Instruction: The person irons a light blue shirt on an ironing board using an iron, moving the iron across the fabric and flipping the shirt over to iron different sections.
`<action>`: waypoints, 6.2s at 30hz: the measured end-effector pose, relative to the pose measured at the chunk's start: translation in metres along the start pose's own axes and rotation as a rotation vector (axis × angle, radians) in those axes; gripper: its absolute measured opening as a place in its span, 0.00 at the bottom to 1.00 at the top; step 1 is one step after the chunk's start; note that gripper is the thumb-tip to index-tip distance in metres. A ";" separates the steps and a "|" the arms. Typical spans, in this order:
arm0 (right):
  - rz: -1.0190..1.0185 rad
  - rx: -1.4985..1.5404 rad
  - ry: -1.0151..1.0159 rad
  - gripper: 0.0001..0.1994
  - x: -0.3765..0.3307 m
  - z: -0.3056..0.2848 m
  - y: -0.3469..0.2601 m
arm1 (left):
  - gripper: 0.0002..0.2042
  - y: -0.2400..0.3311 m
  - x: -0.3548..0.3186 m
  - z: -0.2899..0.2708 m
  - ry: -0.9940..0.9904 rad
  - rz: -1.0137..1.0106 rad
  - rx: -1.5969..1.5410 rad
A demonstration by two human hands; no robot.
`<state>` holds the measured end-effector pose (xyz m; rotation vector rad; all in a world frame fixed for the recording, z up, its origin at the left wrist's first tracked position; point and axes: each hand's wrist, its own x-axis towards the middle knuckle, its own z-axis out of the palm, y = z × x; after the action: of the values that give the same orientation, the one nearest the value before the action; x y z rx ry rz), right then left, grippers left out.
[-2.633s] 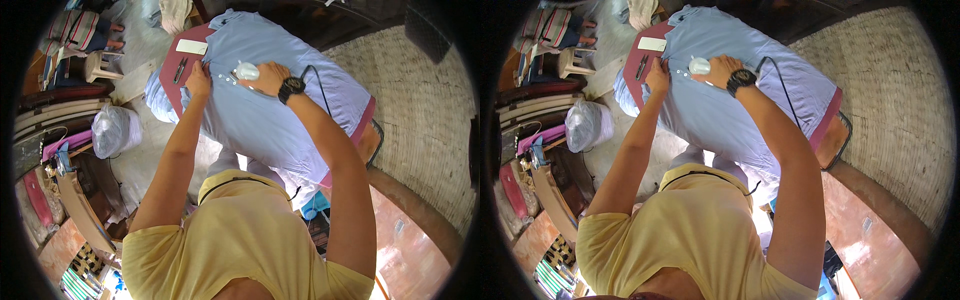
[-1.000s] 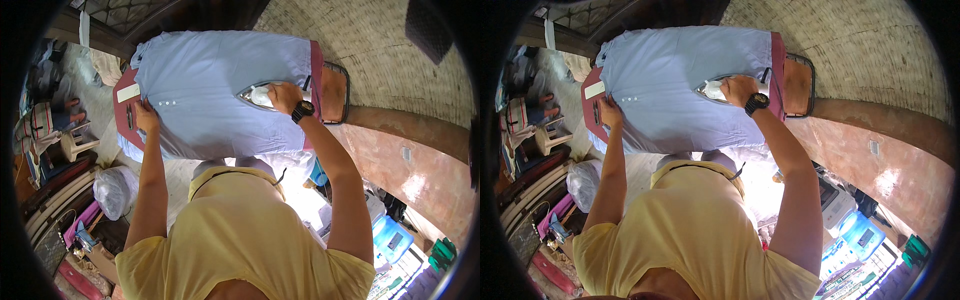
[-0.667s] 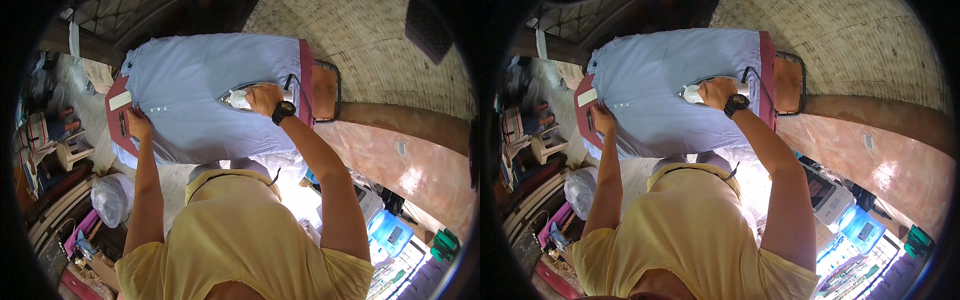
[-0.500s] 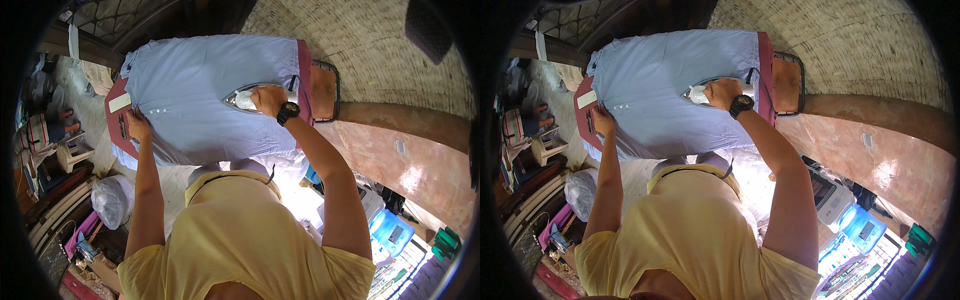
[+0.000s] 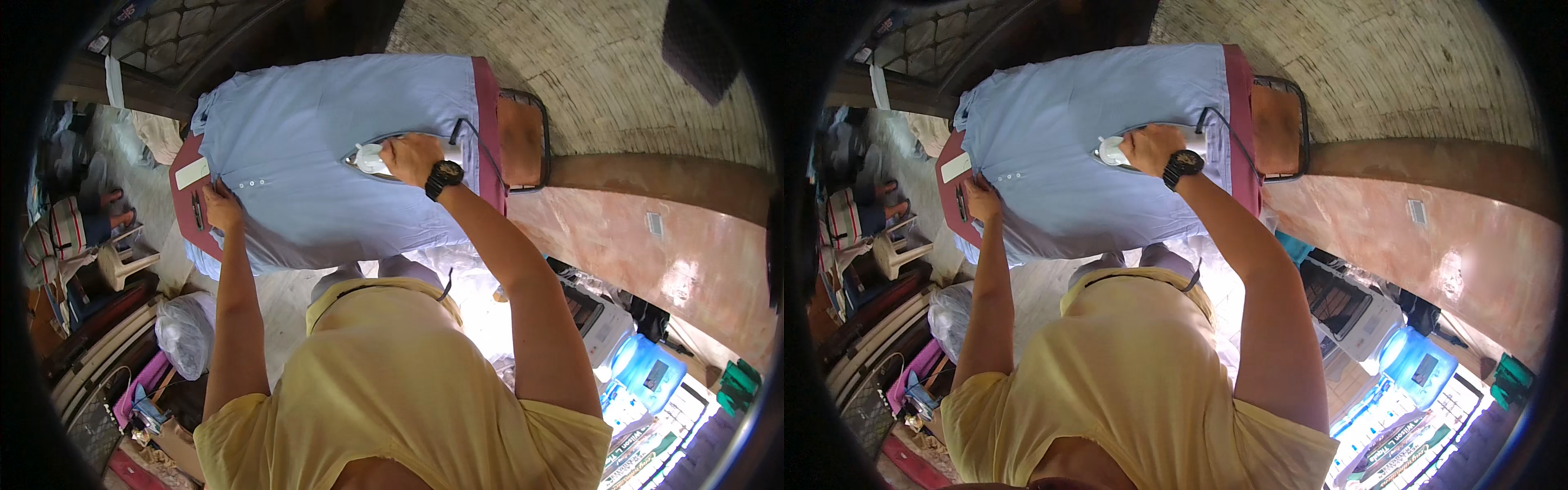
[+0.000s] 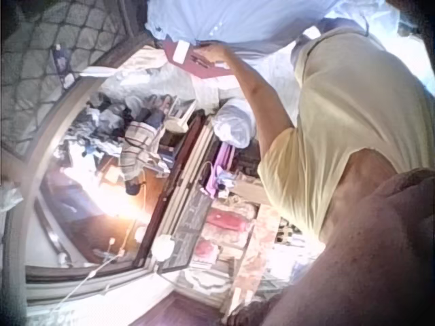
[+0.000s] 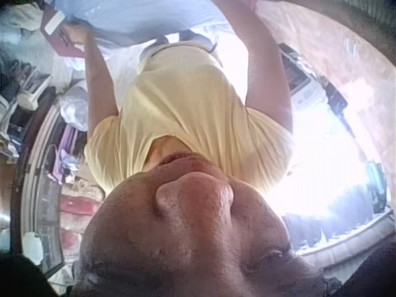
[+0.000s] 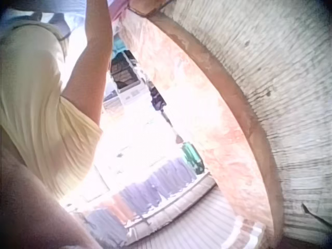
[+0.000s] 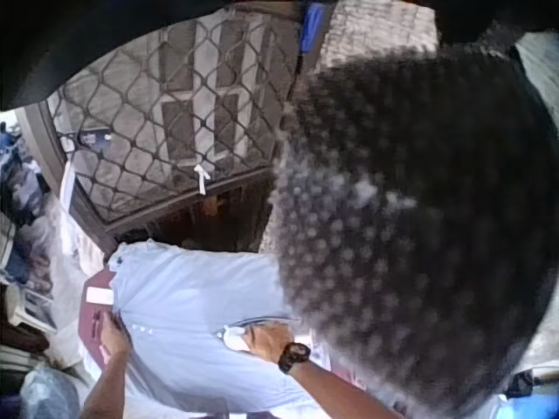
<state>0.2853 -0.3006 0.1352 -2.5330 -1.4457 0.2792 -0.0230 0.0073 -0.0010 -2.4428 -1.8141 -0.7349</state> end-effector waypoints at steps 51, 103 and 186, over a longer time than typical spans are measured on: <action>-0.155 0.129 -0.076 0.31 -0.061 -0.068 0.170 | 0.13 0.027 -0.071 -0.043 0.039 0.063 -0.139; -0.244 0.051 -0.158 0.32 -0.052 -0.045 0.169 | 0.13 -0.016 0.012 -0.001 -0.011 0.019 -0.064; 0.826 1.331 -0.048 0.21 -0.281 0.168 0.121 | 0.24 -0.178 -0.173 -0.058 -0.253 -0.855 -0.805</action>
<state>0.1998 -0.5885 -0.0431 -1.7224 0.0631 0.9951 -0.2433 -0.1062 -0.0608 -2.0215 -3.2271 -1.4790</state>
